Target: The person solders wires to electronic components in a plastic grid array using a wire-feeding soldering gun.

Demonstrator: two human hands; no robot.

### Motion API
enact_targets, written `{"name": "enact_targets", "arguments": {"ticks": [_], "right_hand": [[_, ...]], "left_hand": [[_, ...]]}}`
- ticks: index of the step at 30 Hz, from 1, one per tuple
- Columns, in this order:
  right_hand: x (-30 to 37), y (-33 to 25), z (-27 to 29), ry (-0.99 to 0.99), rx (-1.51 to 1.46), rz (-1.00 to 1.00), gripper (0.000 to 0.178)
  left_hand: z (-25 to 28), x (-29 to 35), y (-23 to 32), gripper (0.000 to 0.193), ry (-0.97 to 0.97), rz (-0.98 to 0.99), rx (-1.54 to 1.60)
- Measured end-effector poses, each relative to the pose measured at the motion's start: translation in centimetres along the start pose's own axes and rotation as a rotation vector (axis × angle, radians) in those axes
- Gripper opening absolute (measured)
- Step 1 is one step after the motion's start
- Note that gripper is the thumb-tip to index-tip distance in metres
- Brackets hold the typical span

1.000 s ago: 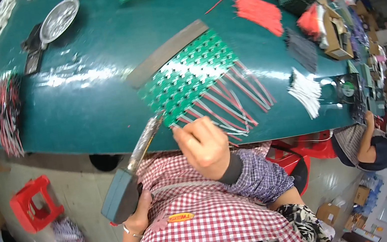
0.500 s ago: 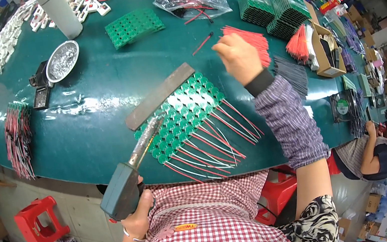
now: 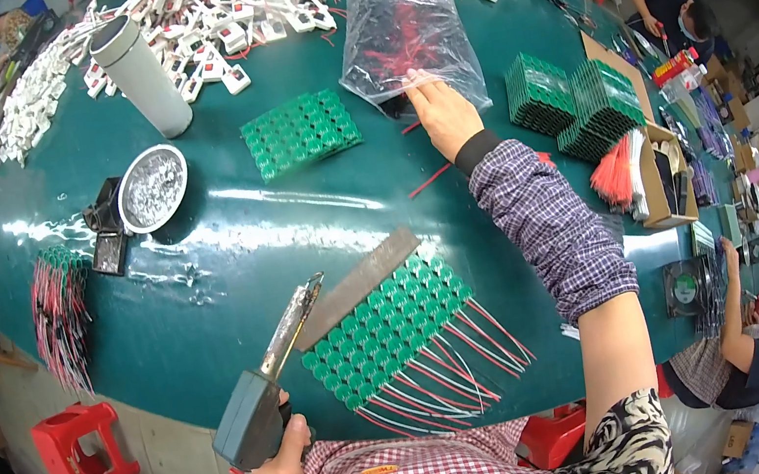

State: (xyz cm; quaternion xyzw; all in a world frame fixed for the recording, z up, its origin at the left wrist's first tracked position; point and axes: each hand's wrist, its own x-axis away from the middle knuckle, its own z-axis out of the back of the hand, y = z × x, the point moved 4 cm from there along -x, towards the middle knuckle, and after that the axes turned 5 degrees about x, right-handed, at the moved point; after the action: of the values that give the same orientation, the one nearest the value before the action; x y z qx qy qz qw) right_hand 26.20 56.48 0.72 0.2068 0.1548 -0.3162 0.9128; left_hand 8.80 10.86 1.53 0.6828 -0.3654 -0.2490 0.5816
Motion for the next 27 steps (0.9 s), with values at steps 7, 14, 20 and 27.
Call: {"name": "enact_targets", "arguments": {"ticks": [7, 14, 20, 27], "right_hand": [[-5.8, 0.3, -3.1, -0.092, -0.115, 0.127, 0.087], [-7.5, -0.6, -1.9, -0.096, -0.183, 0.096, 0.08], [-6.7, -0.9, -1.5, -0.135, -0.212, 0.058, 0.073], [-6.0, -1.5, -1.0, -0.289, -0.21, 0.006, 0.062]], "left_hand": [[-0.3, -1.1, 0.1, 0.052, 0.062, 0.03, -0.014], [-1.7, -1.7, 1.2, 0.04, 0.202, 0.143, 0.03], [-0.6, -1.3, -0.1, 0.05, 0.14, 0.131, -0.011], [-1.5, -1.4, 1.1, 0.038, 0.157, 0.141, 0.014]]}}
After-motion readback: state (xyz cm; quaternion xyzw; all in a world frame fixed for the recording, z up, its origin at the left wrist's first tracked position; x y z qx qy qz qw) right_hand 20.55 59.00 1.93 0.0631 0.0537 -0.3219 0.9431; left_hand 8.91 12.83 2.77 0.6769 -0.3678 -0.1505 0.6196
